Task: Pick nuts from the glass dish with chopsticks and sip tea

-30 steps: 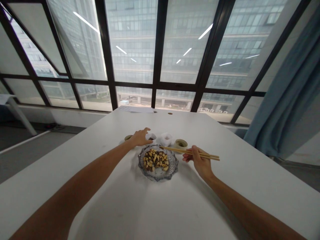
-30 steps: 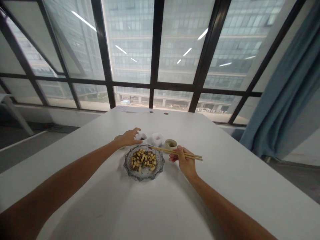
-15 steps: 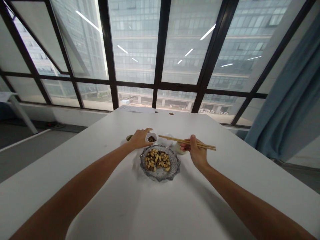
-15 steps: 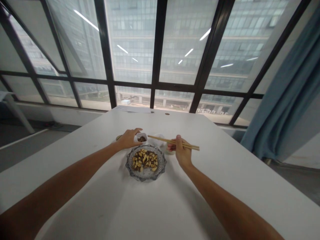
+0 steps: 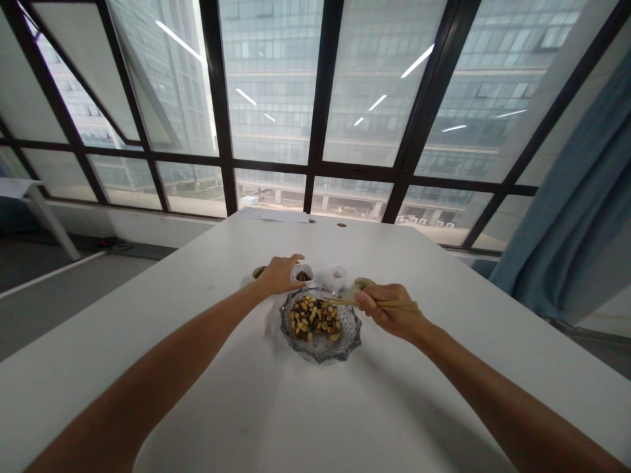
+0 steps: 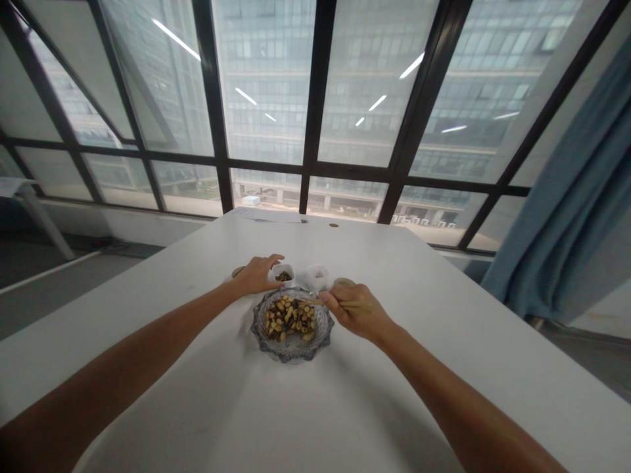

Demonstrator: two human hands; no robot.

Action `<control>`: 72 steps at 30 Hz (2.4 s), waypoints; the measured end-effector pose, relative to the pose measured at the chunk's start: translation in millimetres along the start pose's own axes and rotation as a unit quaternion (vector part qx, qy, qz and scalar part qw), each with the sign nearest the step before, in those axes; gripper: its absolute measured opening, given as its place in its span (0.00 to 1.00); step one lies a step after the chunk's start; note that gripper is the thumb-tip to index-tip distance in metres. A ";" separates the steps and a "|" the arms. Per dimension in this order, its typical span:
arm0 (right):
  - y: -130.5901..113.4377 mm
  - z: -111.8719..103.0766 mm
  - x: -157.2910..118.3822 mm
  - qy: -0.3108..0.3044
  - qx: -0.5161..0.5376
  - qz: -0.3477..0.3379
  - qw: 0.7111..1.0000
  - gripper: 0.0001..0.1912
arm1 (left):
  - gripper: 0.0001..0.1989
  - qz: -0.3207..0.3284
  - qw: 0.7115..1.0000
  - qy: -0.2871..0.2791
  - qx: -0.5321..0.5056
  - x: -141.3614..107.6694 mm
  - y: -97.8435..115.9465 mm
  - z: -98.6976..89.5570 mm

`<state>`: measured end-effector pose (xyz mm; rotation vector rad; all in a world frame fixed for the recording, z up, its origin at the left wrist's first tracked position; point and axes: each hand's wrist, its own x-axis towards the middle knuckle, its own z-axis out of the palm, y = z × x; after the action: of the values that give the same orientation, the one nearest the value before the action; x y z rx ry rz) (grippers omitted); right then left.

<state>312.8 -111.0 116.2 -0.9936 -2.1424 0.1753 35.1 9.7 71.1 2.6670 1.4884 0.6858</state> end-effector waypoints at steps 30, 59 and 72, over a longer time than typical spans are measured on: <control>-4.0 -3.7 4.2 0.151 0.154 0.165 0.962 0.34 | 0.33 -0.016 0.998 -0.030 0.048 4.2 -6.5 2.1; 31.2 50.7 -54.6 0.291 0.442 0.320 0.786 0.34 | 0.45 -0.267 0.939 0.124 -0.180 -61.9 -55.0 27.2; 37.9 62.1 -58.4 0.310 0.446 0.317 0.777 0.33 | 0.36 -0.249 0.938 0.155 -0.185 -65.4 -57.2 31.0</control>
<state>317.1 -114.8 23.1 -0.9351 -0.8460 0.9472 -28.9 -5.9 6.6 1.8618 1.7827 1.2239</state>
